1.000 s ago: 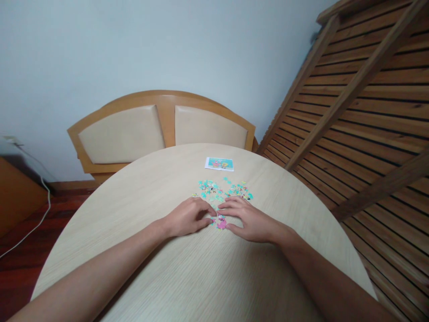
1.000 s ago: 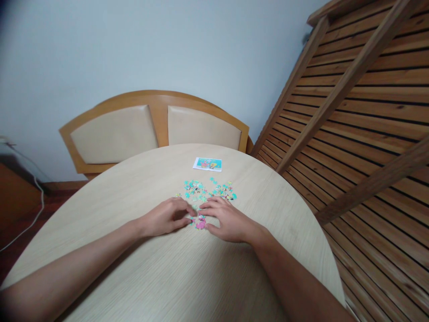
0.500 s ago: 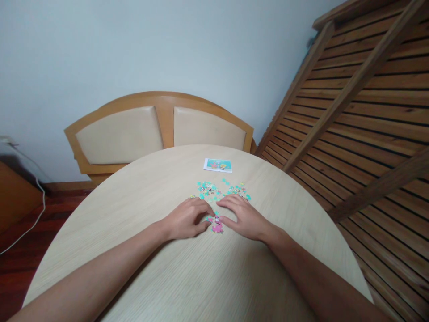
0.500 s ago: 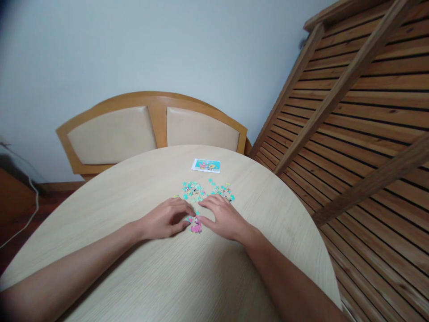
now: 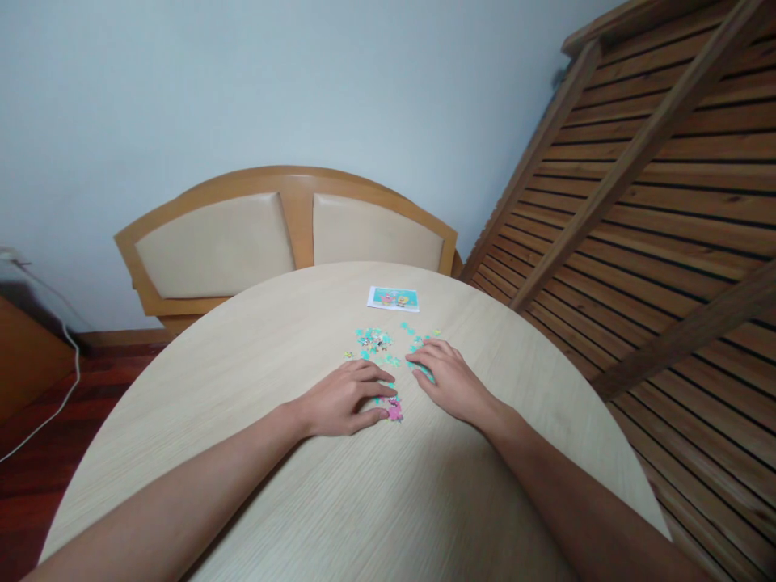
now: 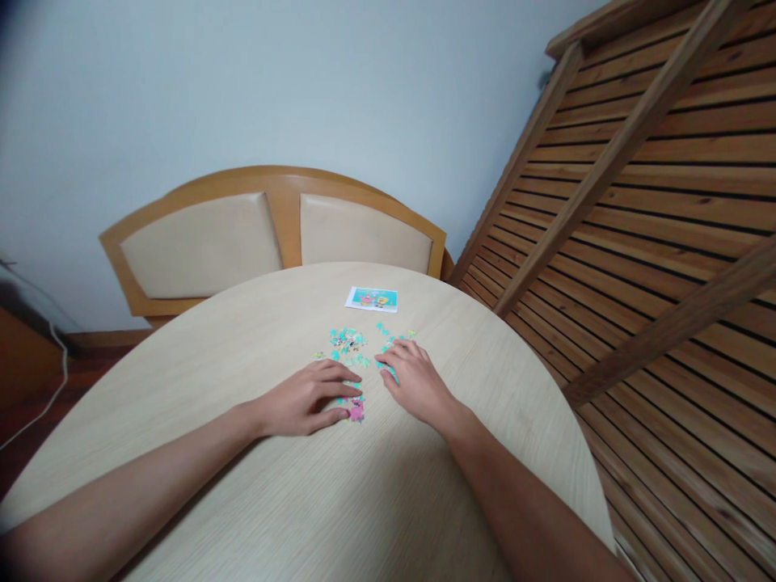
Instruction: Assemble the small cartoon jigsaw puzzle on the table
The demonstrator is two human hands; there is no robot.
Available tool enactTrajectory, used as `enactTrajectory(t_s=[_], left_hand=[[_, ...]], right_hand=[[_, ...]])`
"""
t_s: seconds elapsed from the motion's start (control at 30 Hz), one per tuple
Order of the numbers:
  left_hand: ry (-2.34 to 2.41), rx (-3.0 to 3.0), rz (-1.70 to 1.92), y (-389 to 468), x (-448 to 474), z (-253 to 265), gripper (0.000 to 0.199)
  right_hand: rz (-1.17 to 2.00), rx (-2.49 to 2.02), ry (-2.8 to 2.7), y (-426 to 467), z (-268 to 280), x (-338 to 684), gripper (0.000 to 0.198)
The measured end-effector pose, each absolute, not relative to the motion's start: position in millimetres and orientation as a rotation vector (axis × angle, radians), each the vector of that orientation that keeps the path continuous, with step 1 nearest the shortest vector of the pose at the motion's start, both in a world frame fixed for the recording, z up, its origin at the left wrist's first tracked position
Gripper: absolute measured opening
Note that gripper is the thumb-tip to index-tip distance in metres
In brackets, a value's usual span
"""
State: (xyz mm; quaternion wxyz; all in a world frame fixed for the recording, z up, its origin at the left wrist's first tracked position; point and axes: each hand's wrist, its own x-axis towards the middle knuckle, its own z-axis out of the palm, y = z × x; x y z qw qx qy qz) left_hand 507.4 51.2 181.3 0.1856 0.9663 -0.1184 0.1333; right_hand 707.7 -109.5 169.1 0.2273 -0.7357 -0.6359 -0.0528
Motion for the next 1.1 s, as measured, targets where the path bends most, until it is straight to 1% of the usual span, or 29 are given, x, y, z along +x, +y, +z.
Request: enactTrajectory(t_s=[0.2, 0.43, 0.6, 0.73, 0.93, 1.1], left_hand=[[-0.292, 2.689, 0.427, 50.8, 508.8, 179.5, 0.026], [-0.268, 2.659, 0.47, 49.9, 510.7, 179.8, 0.021], [-0.211, 2.665, 0.478, 51.7, 511.4, 177.1, 0.022], [-0.093, 2.635, 0.499, 52.3, 511.7, 174.8, 0.019], [0.108, 2.471, 0.578, 40.8, 514.3, 174.5, 0.013], [0.162, 2.359, 0.587, 33.6, 516.7, 172.6, 0.018]], right_hand=[[-0.039, -1.938, -1.717, -111.0, 170.5, 708.6, 0.025], [0.172, -1.834, -1.651, -112.0, 176.6, 704.1, 0.033], [0.401, -1.737, -1.561, -112.0, 179.7, 697.7, 0.034], [0.575, -1.622, -1.438, -112.1, 178.1, 694.5, 0.034], [0.654, -1.505, -1.275, -107.1, 179.6, 683.2, 0.038], [0.714, -1.387, -1.146, -98.2, 174.0, 670.8, 0.044]])
